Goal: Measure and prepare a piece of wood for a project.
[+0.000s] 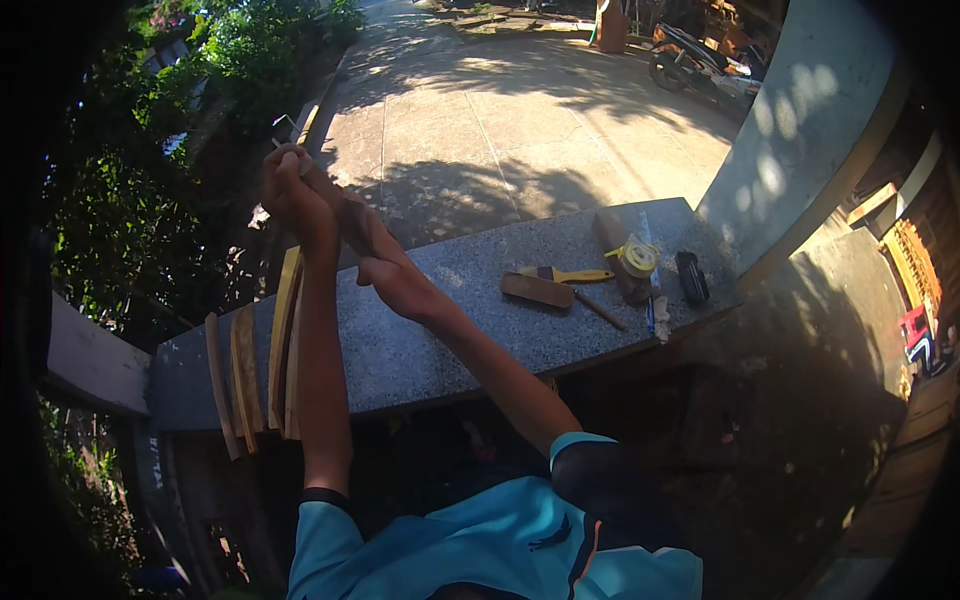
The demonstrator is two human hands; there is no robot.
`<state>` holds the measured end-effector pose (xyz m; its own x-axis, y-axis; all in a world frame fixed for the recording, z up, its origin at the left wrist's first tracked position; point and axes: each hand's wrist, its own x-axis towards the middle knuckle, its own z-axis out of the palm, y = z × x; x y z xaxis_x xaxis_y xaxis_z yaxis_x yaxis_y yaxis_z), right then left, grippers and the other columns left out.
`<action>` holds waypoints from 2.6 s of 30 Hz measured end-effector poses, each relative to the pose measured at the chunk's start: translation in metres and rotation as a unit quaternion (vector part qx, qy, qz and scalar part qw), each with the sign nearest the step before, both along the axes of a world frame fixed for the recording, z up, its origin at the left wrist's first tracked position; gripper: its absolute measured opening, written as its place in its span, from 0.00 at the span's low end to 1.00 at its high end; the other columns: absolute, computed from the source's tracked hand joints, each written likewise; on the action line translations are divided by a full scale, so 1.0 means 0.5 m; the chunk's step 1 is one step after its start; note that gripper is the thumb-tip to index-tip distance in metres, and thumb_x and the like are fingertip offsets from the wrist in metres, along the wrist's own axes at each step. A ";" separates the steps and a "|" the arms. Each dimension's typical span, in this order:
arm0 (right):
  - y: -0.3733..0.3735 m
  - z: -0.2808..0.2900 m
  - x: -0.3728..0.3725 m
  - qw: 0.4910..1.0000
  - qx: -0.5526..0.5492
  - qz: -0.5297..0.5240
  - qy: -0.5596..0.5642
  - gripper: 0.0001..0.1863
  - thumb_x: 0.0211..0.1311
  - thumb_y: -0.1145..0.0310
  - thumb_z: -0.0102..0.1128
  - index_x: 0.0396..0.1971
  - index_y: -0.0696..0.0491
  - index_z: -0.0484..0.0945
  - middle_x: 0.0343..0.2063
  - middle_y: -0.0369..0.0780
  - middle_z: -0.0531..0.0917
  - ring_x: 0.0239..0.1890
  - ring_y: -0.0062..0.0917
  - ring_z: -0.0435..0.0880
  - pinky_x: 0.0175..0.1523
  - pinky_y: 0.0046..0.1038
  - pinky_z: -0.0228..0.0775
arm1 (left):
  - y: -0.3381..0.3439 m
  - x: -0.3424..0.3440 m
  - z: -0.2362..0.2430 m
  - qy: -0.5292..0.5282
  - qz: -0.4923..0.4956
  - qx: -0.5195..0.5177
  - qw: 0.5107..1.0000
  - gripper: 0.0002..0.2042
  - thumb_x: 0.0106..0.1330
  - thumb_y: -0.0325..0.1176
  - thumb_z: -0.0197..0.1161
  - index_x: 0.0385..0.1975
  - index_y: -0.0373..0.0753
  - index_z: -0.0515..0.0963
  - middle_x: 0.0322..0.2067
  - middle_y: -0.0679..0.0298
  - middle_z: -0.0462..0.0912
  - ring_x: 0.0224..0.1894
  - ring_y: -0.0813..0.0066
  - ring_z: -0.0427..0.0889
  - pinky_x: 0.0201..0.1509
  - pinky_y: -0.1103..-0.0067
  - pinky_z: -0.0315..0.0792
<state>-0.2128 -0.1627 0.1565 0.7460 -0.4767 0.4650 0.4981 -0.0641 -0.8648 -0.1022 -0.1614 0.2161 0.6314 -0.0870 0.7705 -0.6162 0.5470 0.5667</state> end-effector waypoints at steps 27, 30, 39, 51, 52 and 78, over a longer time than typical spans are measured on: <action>0.024 0.012 0.030 0.996 -0.063 0.011 -0.061 0.49 0.30 0.78 0.42 0.64 0.52 0.42 0.64 0.46 0.46 0.67 0.35 0.40 0.67 0.30 0.36 | 0.025 0.032 -0.029 -0.016 -0.101 -0.003 0.995 0.13 0.63 0.41 0.53 0.31 0.35 0.68 0.25 0.67 0.69 0.28 0.82 0.67 0.33 0.84 0.63; -0.012 -0.231 0.023 0.992 -0.043 -0.007 0.117 0.51 0.29 0.76 0.43 0.64 0.53 0.39 0.65 0.46 0.43 0.68 0.33 0.36 0.68 0.31 0.33 | 0.033 0.074 -0.042 0.028 -0.109 -0.044 0.993 0.12 0.65 0.40 0.49 0.31 0.35 0.69 0.24 0.69 0.68 0.28 0.83 0.65 0.34 0.84 0.61; 0.031 -0.024 0.032 0.995 -0.092 -0.015 -0.028 0.49 0.31 0.78 0.42 0.64 0.53 0.41 0.64 0.47 0.46 0.68 0.35 0.38 0.68 0.31 0.33 | 0.039 0.024 -0.034 0.035 -0.110 0.043 0.992 0.11 0.59 0.37 0.48 0.31 0.36 0.70 0.20 0.68 0.67 0.24 0.82 0.67 0.31 0.84 0.63; -0.068 -0.366 -0.078 0.962 -0.160 -0.001 0.223 0.41 0.37 0.74 0.38 0.62 0.59 0.49 0.63 0.48 0.52 0.67 0.35 0.45 0.68 0.30 0.35 | 0.383 0.205 -0.265 0.226 -0.003 0.276 0.934 0.15 0.62 0.41 0.49 0.35 0.34 0.74 0.31 0.65 0.72 0.32 0.78 0.73 0.32 0.83 0.69; -0.080 -0.368 -0.078 0.949 -0.179 -0.039 0.256 0.40 0.39 0.72 0.39 0.62 0.58 0.50 0.63 0.48 0.52 0.67 0.36 0.46 0.68 0.31 0.36 | 0.403 0.202 -0.318 0.244 -0.001 0.324 0.914 0.16 0.62 0.42 0.53 0.37 0.33 0.75 0.32 0.64 0.74 0.34 0.77 0.74 0.32 0.83 0.70; -0.009 -0.406 0.043 0.726 -0.582 -0.133 0.341 0.24 0.57 0.66 0.40 0.55 0.52 0.63 0.57 0.48 0.62 0.60 0.39 0.60 0.63 0.38 0.51 | 0.260 0.084 -0.490 -0.186 0.008 0.577 0.795 0.23 0.42 0.49 0.67 0.33 0.38 0.79 0.33 0.60 0.78 0.34 0.62 0.78 0.41 0.71 0.71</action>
<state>-0.1914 -0.1672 -0.0463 0.9453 -0.2273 0.2340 -0.1854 -0.9645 -0.1879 -0.0600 -0.0315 -0.0291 0.3874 -0.8658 0.3167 -0.8601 -0.2157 0.4623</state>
